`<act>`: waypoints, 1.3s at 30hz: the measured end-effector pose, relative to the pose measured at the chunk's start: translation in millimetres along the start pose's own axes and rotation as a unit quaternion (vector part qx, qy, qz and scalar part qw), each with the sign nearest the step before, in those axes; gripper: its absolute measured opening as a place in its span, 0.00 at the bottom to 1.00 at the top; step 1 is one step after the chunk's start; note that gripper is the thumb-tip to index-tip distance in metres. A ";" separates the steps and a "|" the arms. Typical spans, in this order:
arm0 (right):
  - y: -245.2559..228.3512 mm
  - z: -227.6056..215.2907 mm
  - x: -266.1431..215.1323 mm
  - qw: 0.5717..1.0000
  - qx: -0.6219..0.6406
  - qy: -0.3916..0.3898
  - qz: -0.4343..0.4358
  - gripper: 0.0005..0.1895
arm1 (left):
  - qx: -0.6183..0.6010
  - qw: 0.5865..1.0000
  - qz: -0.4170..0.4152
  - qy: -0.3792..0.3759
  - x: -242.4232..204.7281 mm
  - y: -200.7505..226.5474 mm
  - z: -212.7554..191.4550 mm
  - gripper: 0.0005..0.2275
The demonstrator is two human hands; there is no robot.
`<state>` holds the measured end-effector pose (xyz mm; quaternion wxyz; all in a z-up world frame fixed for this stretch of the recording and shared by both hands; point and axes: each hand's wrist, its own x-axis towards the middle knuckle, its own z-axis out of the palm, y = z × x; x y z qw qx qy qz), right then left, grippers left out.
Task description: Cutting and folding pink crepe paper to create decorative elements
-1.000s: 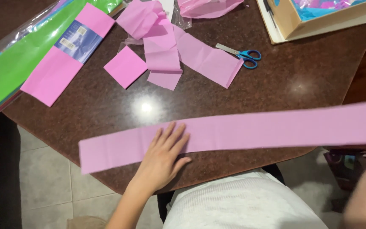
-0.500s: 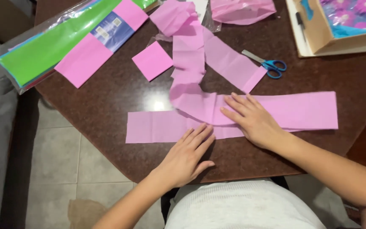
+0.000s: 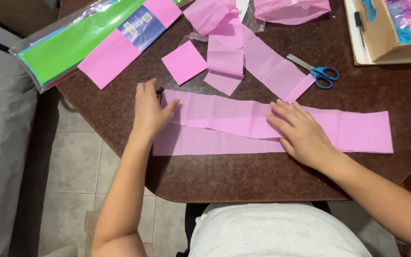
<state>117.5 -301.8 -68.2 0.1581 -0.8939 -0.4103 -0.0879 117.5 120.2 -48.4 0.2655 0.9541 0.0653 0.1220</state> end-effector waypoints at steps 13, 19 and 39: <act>14.3 -68.9 -35.3 0.982 -0.131 0.103 0.088 0.10 | -0.111 0.980 -0.096 -0.136 15.5 28.1 -38.5 0.12; 25.9 -63.5 -89.9 0.952 -0.182 0.127 0.212 0.28 | -0.400 0.893 -0.189 -0.077 -48.8 28.6 -40.5 0.06; 89.5 -24.9 -175.2 0.879 0.085 0.378 0.278 0.07 | -0.435 0.865 -0.248 -0.029 -94.6 -10.8 -3.7 0.04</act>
